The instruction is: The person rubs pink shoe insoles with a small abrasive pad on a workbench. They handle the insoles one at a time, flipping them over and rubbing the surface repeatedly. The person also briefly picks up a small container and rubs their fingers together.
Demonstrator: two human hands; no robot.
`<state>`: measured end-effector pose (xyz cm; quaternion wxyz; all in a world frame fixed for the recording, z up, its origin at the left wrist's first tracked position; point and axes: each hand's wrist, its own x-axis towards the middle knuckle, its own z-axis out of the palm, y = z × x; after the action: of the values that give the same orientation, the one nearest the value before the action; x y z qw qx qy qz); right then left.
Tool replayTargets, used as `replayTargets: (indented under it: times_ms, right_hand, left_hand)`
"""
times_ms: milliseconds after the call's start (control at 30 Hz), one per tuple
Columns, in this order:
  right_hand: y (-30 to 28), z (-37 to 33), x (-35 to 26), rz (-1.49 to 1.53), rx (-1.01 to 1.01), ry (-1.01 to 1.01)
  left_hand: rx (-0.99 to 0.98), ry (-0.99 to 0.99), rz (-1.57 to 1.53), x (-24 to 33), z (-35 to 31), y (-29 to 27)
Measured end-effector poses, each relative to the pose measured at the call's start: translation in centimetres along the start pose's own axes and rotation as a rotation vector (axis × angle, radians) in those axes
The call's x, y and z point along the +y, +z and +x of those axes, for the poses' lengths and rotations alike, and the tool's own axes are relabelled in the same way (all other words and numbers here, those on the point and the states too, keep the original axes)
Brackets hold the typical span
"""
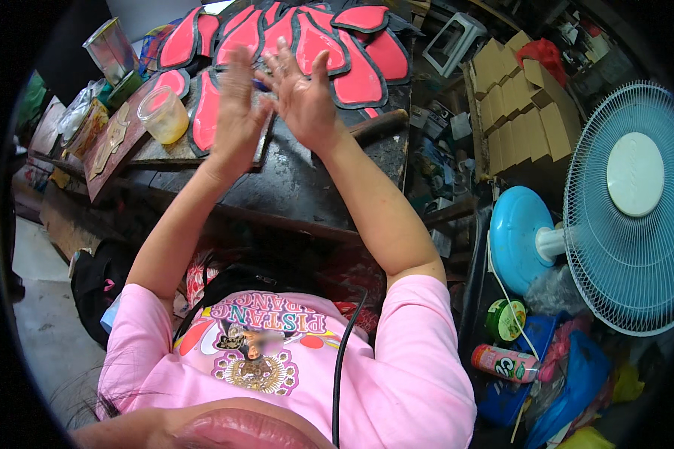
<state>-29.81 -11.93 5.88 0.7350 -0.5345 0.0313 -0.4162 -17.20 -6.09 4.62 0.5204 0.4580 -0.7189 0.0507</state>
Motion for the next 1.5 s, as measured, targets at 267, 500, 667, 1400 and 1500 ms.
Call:
replayTargets:
  times_ms: [267,500,667,1400,1500]
  right_hand:
    - [0.2,-0.4,1.1,-0.049,0.094,0.064]
    - [0.6,-0.4,0.7,-0.058,0.025,0.112]
    - [2.9,-1.2,2.2,-0.163,-0.072,0.142]
    - [1.9,-1.3,2.9,-0.873,-0.322,-0.117]
    - [2.1,-1.1,3.2,-1.073,-0.206,-0.2]
  left_hand:
    - [-0.322,0.014,-0.006,1.1,-4.6,0.5]
    - [-0.112,-0.246,-0.305,0.1,-3.2,-2.7]
    - [-0.002,-0.435,-0.442,-0.7,-1.9,-2.3]
    - [0.057,-0.696,-0.996,-0.8,-3.1,-5.2]
    - [-0.058,-0.557,-0.63,-0.2,-3.3,-4.3]
